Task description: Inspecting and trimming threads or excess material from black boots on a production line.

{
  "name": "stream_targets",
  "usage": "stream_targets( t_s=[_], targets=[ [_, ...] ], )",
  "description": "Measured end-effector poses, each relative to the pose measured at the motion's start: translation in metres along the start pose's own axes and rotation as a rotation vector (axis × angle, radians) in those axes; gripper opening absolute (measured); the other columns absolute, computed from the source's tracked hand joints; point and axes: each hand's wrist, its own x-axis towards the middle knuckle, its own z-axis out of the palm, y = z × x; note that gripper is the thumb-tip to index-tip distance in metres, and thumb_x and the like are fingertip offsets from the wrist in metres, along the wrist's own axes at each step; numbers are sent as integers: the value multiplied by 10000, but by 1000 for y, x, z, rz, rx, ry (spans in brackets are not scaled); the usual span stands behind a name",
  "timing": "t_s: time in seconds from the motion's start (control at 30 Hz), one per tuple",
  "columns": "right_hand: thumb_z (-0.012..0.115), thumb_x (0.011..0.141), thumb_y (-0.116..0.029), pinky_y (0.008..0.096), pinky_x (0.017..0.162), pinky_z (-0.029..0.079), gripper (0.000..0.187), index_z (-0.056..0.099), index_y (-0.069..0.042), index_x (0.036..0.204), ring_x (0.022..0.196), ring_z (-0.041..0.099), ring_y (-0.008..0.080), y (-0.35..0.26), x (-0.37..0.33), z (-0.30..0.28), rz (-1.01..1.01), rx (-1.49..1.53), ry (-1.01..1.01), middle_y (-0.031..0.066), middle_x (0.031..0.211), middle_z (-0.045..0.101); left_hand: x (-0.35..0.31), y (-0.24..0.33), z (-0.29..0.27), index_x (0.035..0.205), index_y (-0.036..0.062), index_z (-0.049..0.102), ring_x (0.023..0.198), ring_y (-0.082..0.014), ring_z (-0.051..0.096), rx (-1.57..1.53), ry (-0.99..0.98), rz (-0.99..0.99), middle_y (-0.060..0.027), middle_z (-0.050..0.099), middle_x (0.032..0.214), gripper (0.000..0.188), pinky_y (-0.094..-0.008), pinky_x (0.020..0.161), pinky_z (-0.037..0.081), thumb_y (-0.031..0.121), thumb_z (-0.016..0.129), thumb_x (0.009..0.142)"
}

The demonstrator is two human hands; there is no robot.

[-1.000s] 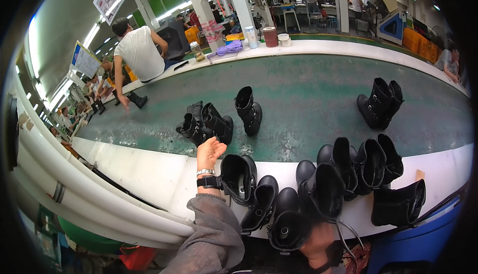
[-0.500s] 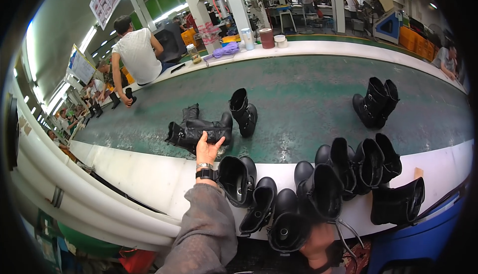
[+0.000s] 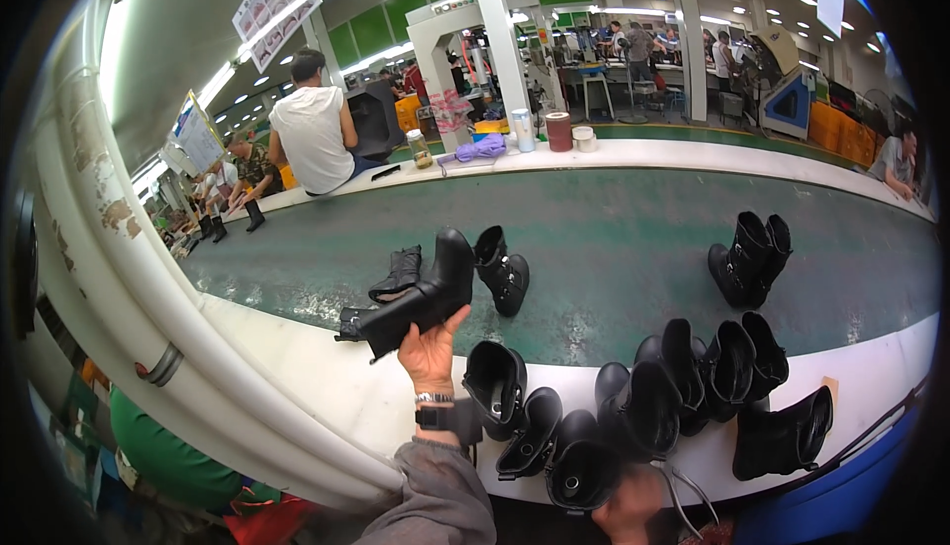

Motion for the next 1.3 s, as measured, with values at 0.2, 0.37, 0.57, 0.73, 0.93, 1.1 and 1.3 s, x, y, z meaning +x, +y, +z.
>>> stream_targets(
  t_s=[0.2, 0.37, 0.57, 0.73, 0.93, 1.1, 1.3],
  targets=[
    [542, 797, -405, 456, 665, 464, 481, 646, 3, 1029, 750, 556, 401, 8, -9, 4, 9, 1, 16, 192, 934, 621, -18, -4, 19, 987, 112, 748, 1333, -462, 380, 90, -128, 64, -249, 366, 1451, 183, -686, 1030, 370, 135, 737, 806],
    [579, 774, -344, 459, 672, 469, 450, 638, 18, 1035, 760, 559, 412, 4, -4, -2, 12, 24, -49, 199, 947, 621, -19, 2, 18, 977, 111, 749, 1331, -461, 383, 132, -99, 75, -250, 376, 1444, 164, -687, 1029, 371, 147, 722, 819],
    [608, 780, -340, 466, 651, 471, 351, 637, -6, 885, 739, 579, 399, -7, 5, -4, 20, 0, 6, 176, 821, 606, -15, 6, -11, 1226, -3, 574, 1290, -394, 465, 243, 63, 188, -209, 451, 1415, 417, -702, 1027, 363, 130, 676, 844],
    [590, 805, -492, 470, 701, 463, 504, 640, -13, 957, 789, 577, 387, -10, 7, -5, 23, 0, -16, 166, 877, 612, -11, 14, -45, 1232, 0, 550, 1171, -299, 572, 15, 425, 171, -152, 589, 1265, 391, -534, 1008, 484, 231, 632, 926],
    [662, 765, -424, 448, 680, 460, 462, 642, -10, 969, 763, 568, 372, -10, 10, -6, -22, -56, -51, 155, 849, 598, -15, 16, -61, 1174, -1, 578, 1033, -245, 647, 1, 595, 105, -101, 649, 1158, 399, -335, 771, 627, 321, 614, 941],
    [687, 744, -388, 439, 677, 461, 441, 641, -10, 967, 730, 558, 365, -12, 14, -5, -38, -48, -8, 152, 823, 591, -16, 18, -59, 1171, 29, 590, 1023, -239, 656, -9, 557, 42, -85, 647, 1181, 399, -329, 734, 631, 351, 610, 937],
    [681, 750, -427, 435, 670, 463, 452, 651, -22, 947, 730, 571, 365, -10, 13, -6, -56, -42, 3, 149, 818, 602, -11, 18, -65, 1146, 52, 601, 991, -222, 665, 85, 607, 84, -69, 658, 1151, 387, -333, 700, 632, 374, 613, 932]
  ],
)
